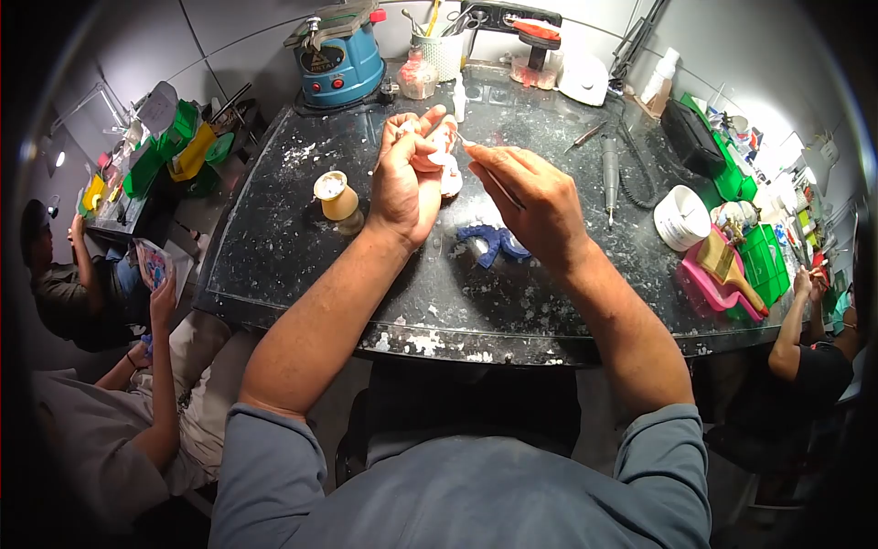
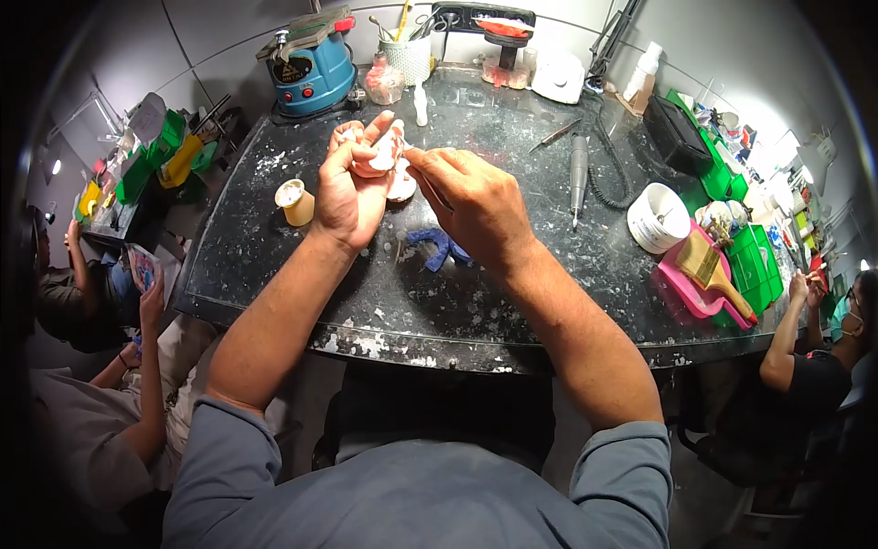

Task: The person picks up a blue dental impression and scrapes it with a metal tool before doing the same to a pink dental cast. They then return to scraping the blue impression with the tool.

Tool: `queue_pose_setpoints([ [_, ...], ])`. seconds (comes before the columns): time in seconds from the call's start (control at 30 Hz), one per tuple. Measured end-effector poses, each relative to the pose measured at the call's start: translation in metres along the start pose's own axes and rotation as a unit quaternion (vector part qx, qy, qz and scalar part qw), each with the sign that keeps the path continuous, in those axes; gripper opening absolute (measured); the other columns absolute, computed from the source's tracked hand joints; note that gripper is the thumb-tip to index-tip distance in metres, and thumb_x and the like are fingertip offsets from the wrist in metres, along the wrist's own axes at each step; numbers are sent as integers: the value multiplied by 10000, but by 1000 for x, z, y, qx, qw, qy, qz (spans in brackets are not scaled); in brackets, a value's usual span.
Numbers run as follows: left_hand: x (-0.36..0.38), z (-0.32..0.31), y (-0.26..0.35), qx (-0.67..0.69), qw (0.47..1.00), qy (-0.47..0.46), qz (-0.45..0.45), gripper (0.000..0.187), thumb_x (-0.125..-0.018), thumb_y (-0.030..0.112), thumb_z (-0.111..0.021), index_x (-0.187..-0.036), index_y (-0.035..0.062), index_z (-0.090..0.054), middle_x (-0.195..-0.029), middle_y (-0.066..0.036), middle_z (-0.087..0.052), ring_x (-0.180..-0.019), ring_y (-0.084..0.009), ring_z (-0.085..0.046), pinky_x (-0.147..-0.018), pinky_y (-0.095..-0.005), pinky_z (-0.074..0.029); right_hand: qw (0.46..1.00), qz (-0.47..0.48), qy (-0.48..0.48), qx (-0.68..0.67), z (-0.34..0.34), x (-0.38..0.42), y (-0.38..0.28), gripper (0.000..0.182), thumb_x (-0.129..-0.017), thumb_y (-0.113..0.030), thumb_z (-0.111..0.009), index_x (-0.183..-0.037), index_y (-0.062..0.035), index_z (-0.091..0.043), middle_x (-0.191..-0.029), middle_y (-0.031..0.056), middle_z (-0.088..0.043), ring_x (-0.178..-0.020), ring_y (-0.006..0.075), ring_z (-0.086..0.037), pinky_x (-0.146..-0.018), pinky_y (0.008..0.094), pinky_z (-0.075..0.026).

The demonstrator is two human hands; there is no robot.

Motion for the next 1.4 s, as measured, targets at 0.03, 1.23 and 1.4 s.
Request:
queue_pose_setpoints([
  [0.03, 0, 0, 0, -1, 1000, -6, -3, 311, -788, -56, -481, -1059, 96, -459, -1299, -192, -556, -1251, -337, -514, -1108, -482, -390, 1000, 1, 2, 0, 0, 0, 0, 253, -894, -139, -690, -1144, -105, -679, -914, 62, -689, -808, 231, -683, -688, 344, -567],
  [1.23, 0, -2, -1, -49, 999, -15, -2, 304, -836, -58, -451, -1094, 102, -432, -1288, -155, -549, -1191, -305, -545, -1013, -434, -464, 1000, 5, 7, 5, 3, 1, 2, 227, -899, -140, -684, -1121, -96, -688, -902, 71, -700, -795, 233, -689, -668, 347, -561],
  [1.4, 0, -1, 0, -45, 999, -16, 0, 305, -839, -55, -453, -1099, 105, -433, -1288, -154, -551, -1181, -302, -549, -1017, -432, -459, 1000, 6, 5, 8, 4, 1, 1, 225, -898, -137, -684, -1119, -94, -690, -904, 74, -702, -796, 236, -691, -673, 347, -562],
])
Point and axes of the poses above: each hand's wrist, its own x-axis away from the middle knuckle, its own z-axis out of the back of the hand, y = z × x, the point moved 4 cm from there along -x, towards the middle knuckle
